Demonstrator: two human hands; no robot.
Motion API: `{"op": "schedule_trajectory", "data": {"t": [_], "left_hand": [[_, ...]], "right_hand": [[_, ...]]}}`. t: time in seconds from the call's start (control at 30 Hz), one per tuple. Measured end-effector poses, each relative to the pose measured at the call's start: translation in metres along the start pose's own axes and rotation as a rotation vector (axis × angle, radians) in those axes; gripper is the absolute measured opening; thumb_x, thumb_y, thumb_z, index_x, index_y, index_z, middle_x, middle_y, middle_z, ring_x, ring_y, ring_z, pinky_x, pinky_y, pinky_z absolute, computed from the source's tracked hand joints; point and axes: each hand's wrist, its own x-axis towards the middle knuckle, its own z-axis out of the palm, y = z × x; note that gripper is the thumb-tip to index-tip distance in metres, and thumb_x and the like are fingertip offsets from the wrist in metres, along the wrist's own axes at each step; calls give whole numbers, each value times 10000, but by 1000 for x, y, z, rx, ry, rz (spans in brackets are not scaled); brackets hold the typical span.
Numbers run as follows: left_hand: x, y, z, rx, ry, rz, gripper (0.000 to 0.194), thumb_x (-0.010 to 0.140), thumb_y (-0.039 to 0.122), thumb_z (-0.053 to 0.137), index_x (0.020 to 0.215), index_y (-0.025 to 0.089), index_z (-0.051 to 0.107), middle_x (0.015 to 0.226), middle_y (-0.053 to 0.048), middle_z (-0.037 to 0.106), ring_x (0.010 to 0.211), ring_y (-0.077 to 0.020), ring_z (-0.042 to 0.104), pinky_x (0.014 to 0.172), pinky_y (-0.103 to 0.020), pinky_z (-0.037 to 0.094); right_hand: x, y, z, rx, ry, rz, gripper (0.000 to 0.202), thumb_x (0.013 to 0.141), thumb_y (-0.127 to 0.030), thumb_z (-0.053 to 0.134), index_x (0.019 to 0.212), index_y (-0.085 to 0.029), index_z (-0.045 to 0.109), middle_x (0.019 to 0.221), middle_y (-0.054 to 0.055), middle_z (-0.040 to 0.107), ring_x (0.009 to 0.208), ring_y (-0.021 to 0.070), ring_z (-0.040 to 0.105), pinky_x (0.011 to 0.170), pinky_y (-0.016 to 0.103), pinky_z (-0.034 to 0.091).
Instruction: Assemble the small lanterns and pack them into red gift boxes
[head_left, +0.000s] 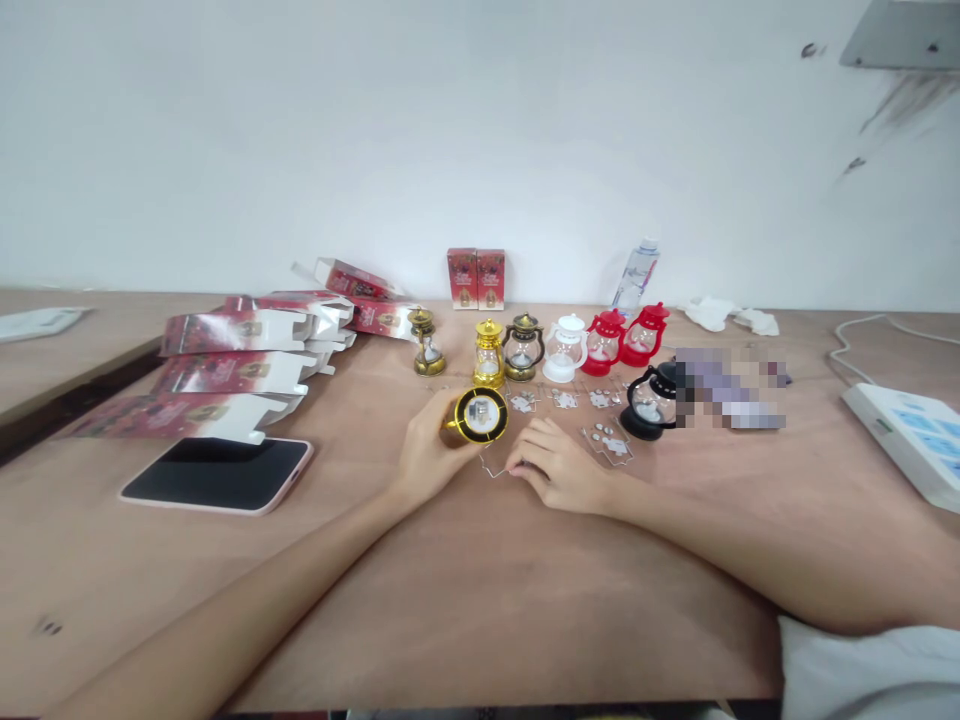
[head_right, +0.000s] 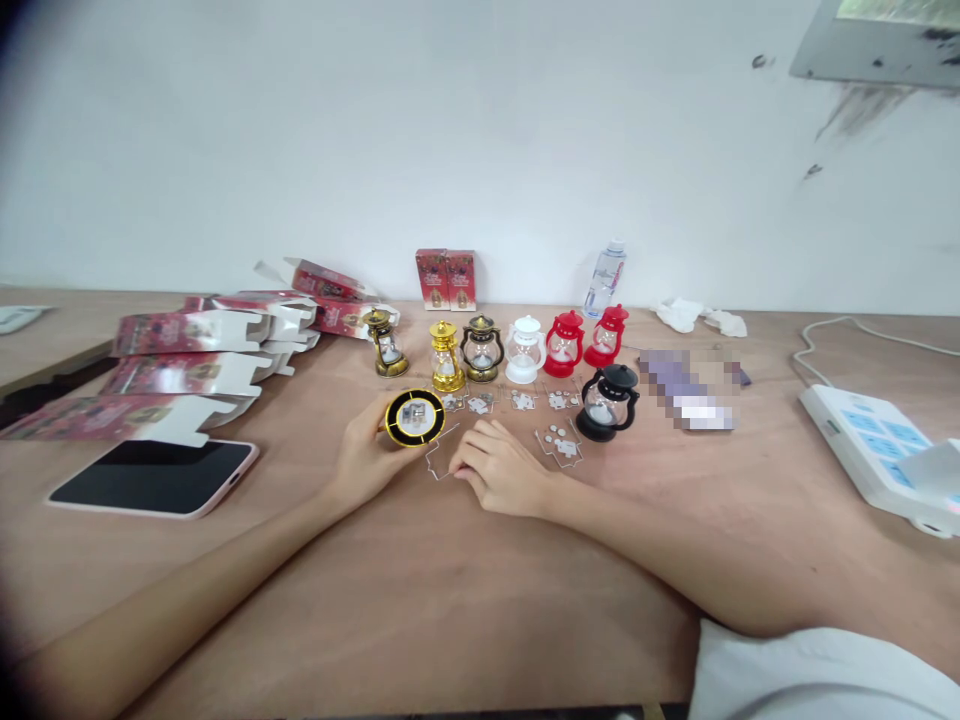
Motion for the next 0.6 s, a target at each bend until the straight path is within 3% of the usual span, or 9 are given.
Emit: {"op": "schedule_trajectory", "data": {"t": [0.1, 0.37, 0.6], "left_hand": [[0, 0, 0, -16, -3, 4, 383, 714, 222, 734, 1048, 188, 549, 1014, -28, 654, 921, -176, 628, 793, -276, 513], [1, 1, 0, -12, 11, 7, 346, 725, 243, 720, 1022, 198, 549, 981, -19, 657, 888, -171, 635, 762, -269, 520], [-1, 1, -1, 27, -50, 53, 343, 764, 263, 688, 1070, 202, 544, 1046, -43, 649, 959, -193, 625, 817, -303, 508]], "right_hand": [[-1, 1, 2, -19, -2, -60, 145, 924, -159, 483, 901, -152, 625, 829, 73, 639, 802, 188, 518, 744, 320, 444], [-3, 2, 3, -39, -4, -68, 204, 948, -199, 462, 807, -167, 606, 784, 51, 660, 792, 181, 544, 759, 325, 449], [-2, -7, -5, -6, 207, -168, 134, 933, -159, 486, 841, -170, 584, 808, 59, 686, 741, 157, 566, 687, 300, 469]]}}
